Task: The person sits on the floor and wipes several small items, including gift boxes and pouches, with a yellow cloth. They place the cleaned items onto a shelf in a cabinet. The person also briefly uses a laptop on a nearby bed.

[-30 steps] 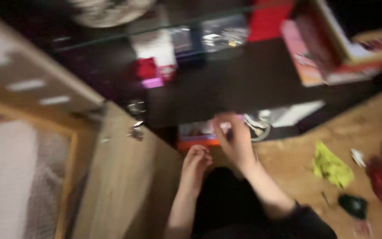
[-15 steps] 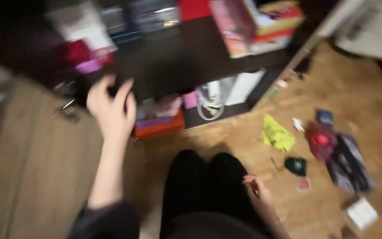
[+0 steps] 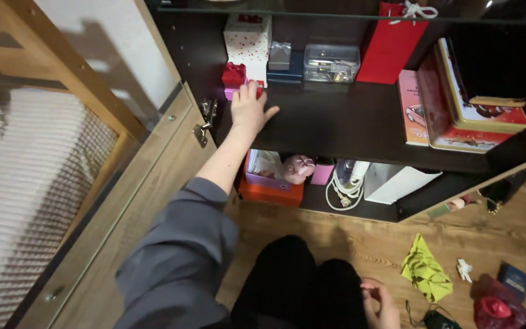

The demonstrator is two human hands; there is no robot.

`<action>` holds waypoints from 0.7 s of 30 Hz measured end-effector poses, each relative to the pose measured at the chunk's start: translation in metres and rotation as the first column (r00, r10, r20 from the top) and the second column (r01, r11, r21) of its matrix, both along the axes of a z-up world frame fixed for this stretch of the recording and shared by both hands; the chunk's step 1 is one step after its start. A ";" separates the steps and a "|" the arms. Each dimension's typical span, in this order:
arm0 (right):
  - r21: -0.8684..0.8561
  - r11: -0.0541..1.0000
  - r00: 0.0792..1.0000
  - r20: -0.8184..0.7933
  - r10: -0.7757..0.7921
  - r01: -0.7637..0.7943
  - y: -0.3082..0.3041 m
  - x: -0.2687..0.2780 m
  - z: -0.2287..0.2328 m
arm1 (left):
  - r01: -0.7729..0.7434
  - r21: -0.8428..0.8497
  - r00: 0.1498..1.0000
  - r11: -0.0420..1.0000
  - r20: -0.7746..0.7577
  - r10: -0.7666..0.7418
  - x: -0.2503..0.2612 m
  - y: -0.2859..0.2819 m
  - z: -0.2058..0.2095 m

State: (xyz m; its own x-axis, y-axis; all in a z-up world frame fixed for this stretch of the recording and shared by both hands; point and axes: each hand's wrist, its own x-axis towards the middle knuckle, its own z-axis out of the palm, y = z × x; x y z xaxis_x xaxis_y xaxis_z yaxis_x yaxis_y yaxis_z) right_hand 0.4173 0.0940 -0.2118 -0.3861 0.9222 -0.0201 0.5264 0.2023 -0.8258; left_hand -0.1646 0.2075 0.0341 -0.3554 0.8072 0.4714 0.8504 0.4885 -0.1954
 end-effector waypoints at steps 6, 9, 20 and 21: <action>-0.005 0.999 0.995 -0.085 -0.043 0.043 -0.003 0.030 -0.035 | 0.006 -0.014 1.000 1.000 -0.024 -0.006 -0.013 0.006 -0.015; 0.004 0.998 0.995 -0.078 -0.064 0.064 -0.010 0.029 -0.017 | 0.033 -0.031 0.998 0.999 -0.050 -0.034 -0.015 0.008 -0.020; 0.028 0.985 0.985 -0.017 -0.172 0.172 -0.045 0.024 0.076 | 0.203 0.118 0.979 0.972 -0.057 -0.197 -0.001 -0.027 0.001; 0.081 0.989 0.991 -0.039 -0.124 0.127 -0.047 0.032 0.071 | 0.216 0.159 0.975 0.963 -0.094 -0.203 0.008 -0.034 0.009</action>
State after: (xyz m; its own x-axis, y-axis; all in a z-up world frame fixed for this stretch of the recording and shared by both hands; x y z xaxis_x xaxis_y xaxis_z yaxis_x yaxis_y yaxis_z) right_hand 0.4496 0.0473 -0.1406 -0.2662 0.9614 0.0700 0.5241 0.2053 -0.8265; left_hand -0.1565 0.1733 0.0432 -0.1448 0.7668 0.6253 0.9229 0.3325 -0.1940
